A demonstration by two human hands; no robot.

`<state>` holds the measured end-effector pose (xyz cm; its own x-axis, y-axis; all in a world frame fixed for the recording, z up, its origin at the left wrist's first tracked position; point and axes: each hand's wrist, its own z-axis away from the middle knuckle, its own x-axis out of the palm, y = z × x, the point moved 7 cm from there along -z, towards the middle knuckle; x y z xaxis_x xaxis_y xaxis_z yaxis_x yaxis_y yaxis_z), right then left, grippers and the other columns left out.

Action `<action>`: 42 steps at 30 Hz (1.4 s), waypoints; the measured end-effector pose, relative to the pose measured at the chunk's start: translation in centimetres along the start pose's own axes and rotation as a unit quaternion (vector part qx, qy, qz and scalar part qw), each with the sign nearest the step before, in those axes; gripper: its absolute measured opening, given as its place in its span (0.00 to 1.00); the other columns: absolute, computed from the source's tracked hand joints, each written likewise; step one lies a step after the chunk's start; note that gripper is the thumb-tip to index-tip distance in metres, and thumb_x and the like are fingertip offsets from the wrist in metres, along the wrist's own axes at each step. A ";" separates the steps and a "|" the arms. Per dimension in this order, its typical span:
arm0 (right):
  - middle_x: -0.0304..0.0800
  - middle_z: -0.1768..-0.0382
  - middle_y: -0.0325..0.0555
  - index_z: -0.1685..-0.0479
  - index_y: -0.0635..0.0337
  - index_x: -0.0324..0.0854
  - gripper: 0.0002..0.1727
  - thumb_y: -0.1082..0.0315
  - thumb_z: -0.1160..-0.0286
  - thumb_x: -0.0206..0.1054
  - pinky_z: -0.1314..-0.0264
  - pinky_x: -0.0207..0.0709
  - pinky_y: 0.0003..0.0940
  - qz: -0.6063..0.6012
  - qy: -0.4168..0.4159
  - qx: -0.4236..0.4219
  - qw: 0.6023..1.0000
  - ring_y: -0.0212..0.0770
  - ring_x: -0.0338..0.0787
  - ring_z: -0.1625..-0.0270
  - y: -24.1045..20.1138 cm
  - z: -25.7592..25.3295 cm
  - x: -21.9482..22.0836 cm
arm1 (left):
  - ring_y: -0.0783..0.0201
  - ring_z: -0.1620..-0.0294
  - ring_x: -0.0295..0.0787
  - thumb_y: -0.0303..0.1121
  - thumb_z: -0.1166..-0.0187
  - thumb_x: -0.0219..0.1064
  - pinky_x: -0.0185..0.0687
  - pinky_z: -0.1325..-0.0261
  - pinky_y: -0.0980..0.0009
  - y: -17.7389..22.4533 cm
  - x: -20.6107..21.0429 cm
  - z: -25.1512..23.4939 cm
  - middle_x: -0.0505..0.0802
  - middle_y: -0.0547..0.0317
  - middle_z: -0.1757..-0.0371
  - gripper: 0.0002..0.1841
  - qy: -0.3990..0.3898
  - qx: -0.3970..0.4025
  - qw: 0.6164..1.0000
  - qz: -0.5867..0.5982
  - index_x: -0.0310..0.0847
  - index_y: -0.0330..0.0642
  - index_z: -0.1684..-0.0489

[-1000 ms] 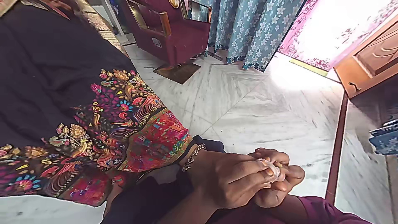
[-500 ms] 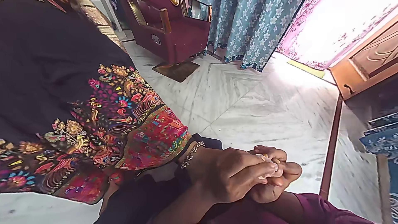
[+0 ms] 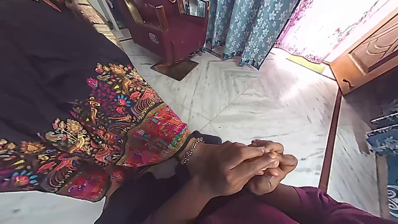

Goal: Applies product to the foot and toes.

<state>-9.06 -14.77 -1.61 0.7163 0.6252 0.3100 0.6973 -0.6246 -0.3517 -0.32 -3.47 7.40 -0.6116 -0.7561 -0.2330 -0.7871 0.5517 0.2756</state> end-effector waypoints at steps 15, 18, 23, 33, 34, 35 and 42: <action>0.85 0.44 0.24 0.40 0.38 0.78 0.09 0.55 0.12 0.60 0.36 0.78 0.19 -0.007 -0.014 -0.009 1.000 0.23 0.85 0.40 -3.1 -5.1 4.6 | 0.81 0.46 0.82 0.35 0.18 0.70 0.79 0.43 0.87 -2.3 -1.6 -0.2 0.87 0.67 0.53 0.07 0.135 -0.164 0.937 0.276 0.91 0.43 0.55; 0.85 0.45 0.26 0.42 0.42 0.79 0.09 0.56 0.13 0.61 0.37 0.77 0.19 -0.018 0.002 -0.029 0.999 0.24 0.85 0.42 -3.2 -5.1 4.9 | 0.80 0.51 0.85 0.31 0.20 0.71 0.84 0.47 0.85 -2.6 -1.8 -0.4 0.89 0.66 0.56 0.06 0.170 -0.211 0.922 0.276 0.91 0.40 0.55; 0.85 0.43 0.22 0.40 0.38 0.78 0.10 0.53 0.12 0.59 0.36 0.78 0.19 0.045 -0.026 -0.019 0.998 0.22 0.85 0.40 -3.6 -4.9 4.8 | 0.76 0.53 0.92 0.28 0.24 0.74 0.89 0.48 0.81 -1.4 -1.5 -0.7 0.94 0.60 0.59 0.06 0.171 -0.219 0.933 0.230 0.87 0.34 0.58; 0.85 0.45 0.30 0.41 0.45 0.77 0.12 0.55 0.16 0.65 0.39 0.82 0.23 0.031 -0.013 -0.016 0.999 0.27 0.87 0.44 -2.8 -4.1 3.8 | 0.68 0.47 0.85 0.39 0.09 0.56 0.81 0.40 0.79 0.1 -0.4 -1.1 0.89 0.52 0.51 0.17 0.016 -0.045 0.997 0.066 0.89 0.38 0.44; 0.85 0.44 0.33 0.41 0.46 0.77 0.13 0.56 0.17 0.66 0.38 0.82 0.26 0.017 -0.011 -0.015 1.000 0.29 0.87 0.43 -2.3 -3.5 3.3 | 0.67 0.46 0.85 0.39 0.09 0.55 0.80 0.39 0.78 0.1 -0.2 -1.0 0.88 0.51 0.50 0.18 0.006 -0.036 0.997 0.067 0.89 0.38 0.42; 0.85 0.44 0.33 0.41 0.46 0.76 0.13 0.56 0.17 0.66 0.37 0.82 0.26 0.023 -0.009 -0.007 1.000 0.30 0.87 0.42 -2.0 -3.0 2.9 | 0.66 0.45 0.84 0.38 0.09 0.54 0.80 0.38 0.77 0.0 -0.2 -1.0 0.88 0.51 0.50 0.18 0.001 -0.031 0.997 0.072 0.88 0.37 0.42; 0.87 0.49 0.26 0.43 0.38 0.78 0.08 0.55 0.14 0.62 0.40 0.83 0.26 0.040 0.026 0.067 0.997 0.27 0.88 0.46 -1.7 -2.2 1.9 | 0.63 0.47 0.87 0.32 0.13 0.63 0.85 0.38 0.72 0.3 -0.2 0.0 0.87 0.52 0.52 0.07 0.058 -0.002 0.998 0.039 0.83 0.38 0.53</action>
<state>-8.84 -13.56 1.54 0.7721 0.5487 0.3205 0.6308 -0.6009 -0.4909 -0.44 -3.16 7.48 -0.6567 -0.7473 -0.1012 -0.7376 0.6085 0.2926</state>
